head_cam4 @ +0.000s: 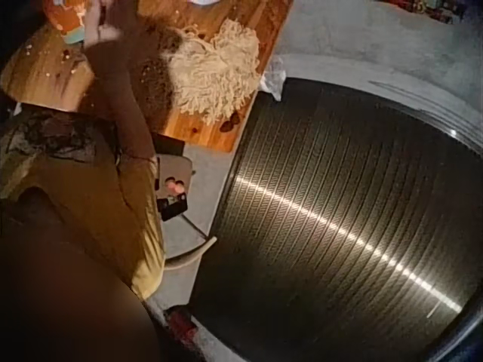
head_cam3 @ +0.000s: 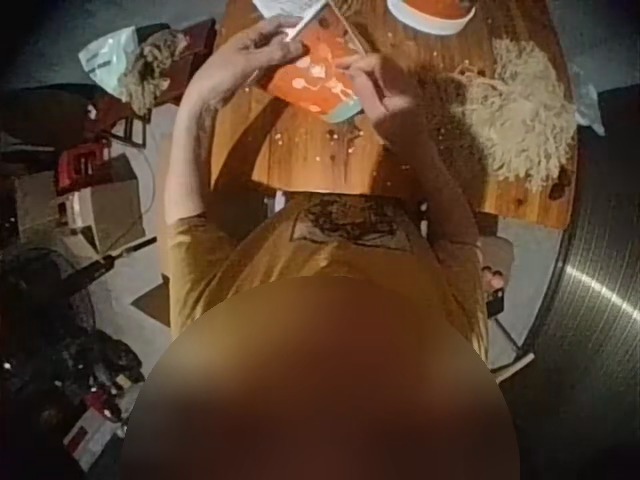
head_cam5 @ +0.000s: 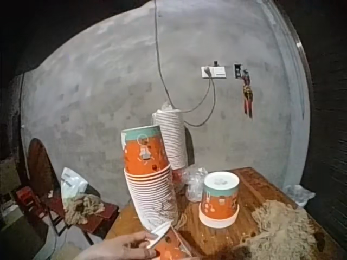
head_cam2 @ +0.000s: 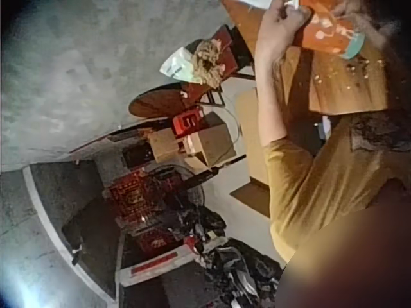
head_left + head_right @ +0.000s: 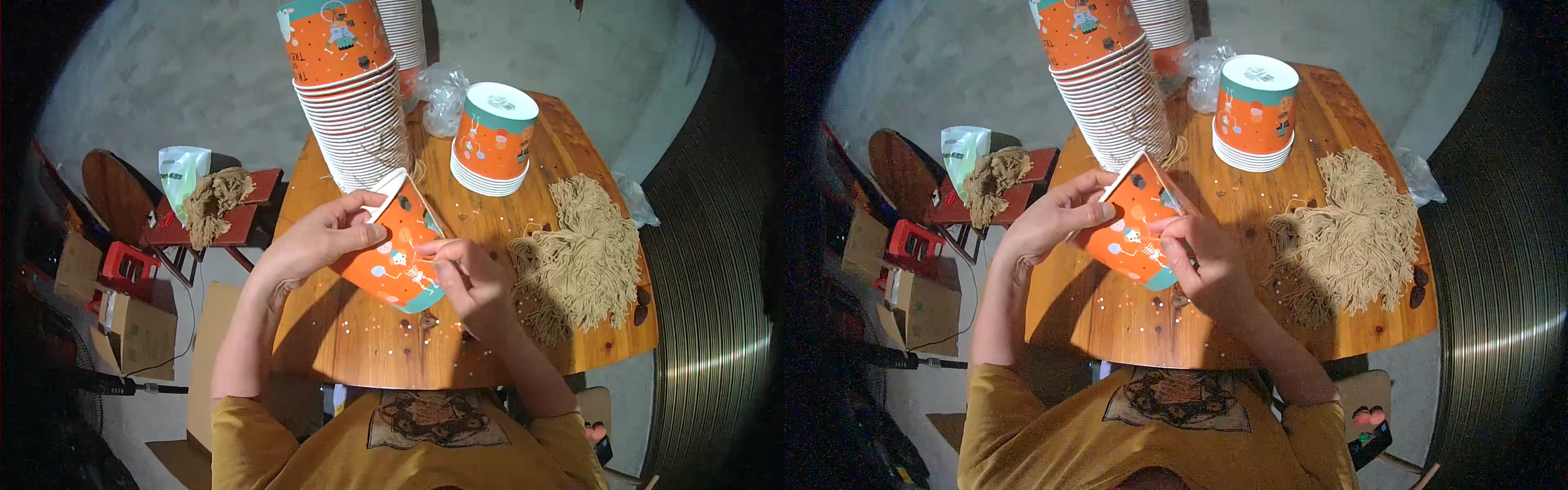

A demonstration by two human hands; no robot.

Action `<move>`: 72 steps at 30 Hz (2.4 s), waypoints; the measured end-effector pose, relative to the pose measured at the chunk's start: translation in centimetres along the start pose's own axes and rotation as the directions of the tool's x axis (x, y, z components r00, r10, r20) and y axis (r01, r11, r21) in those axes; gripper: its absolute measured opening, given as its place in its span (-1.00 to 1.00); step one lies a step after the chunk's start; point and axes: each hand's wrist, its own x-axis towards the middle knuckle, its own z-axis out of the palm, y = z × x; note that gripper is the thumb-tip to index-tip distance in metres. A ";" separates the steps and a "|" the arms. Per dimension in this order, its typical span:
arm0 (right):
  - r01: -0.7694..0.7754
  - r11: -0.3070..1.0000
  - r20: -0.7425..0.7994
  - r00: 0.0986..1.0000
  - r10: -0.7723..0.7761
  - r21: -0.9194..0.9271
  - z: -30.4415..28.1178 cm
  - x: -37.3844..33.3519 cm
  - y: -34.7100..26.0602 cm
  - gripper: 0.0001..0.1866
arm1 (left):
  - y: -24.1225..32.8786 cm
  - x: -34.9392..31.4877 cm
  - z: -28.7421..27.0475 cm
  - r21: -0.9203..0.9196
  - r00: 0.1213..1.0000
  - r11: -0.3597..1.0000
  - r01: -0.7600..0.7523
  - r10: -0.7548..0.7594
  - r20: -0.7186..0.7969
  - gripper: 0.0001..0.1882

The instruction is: Threading and tying thin strings to decorative paper cups to create hanging ornaments.

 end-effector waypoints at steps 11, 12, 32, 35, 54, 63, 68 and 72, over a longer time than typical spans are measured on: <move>0.084 0.996 -0.028 0.996 -0.083 0.012 0.4 0.2 0.5 -0.94 | -0.3 0.5 0.2 -0.062 1.000 0.998 0.001 0.000 0.013 -0.73; 0.115 0.993 -0.034 0.993 -0.115 0.011 0.5 0.2 0.6 -0.94 | -0.7 0.7 0.2 -0.057 1.000 0.998 -0.008 0.009 0.016 -0.75; -0.049 0.995 -0.129 0.990 0.060 0.087 -1.1 0.3 2.7 -0.93 | -1.1 3.0 3.0 -0.042 0.999 0.999 -0.019 0.016 -0.051 -0.82; -0.077 0.995 -0.117 0.989 0.085 0.070 -1.2 0.1 3.1 -0.91 | -0.7 3.1 3.3 -0.020 1.000 1.000 0.010 -0.011 -0.024 -0.83; -0.042 0.953 -0.280 0.959 -0.046 -0.300 -1.7 0.6 1.0 -0.86 | -0.1 3.1 4.5 0.047 0.999 0.999 0.016 -0.018 0.044 -0.73; 0.125 0.867 -0.260 0.925 -0.278 -0.482 -1.0 1.5 0.5 -0.79 | -0.4 3.3 4.4 0.029 0.997 1.000 -0.001 -0.002 0.080 -0.63; 0.115 0.890 -0.254 0.935 -0.247 -0.442 -0.8 1.5 0.4 -0.78 | -0.2 3.2 4.4 0.012 0.994 1.000 -0.002 0.000 0.105 -0.60; 0.131 0.888 -0.241 0.936 -0.258 -0.440 -0.7 1.6 0.4 -0.76 | -0.2 2.9 4.6 0.020 0.995 1.000 -0.013 0.011 0.098 -0.56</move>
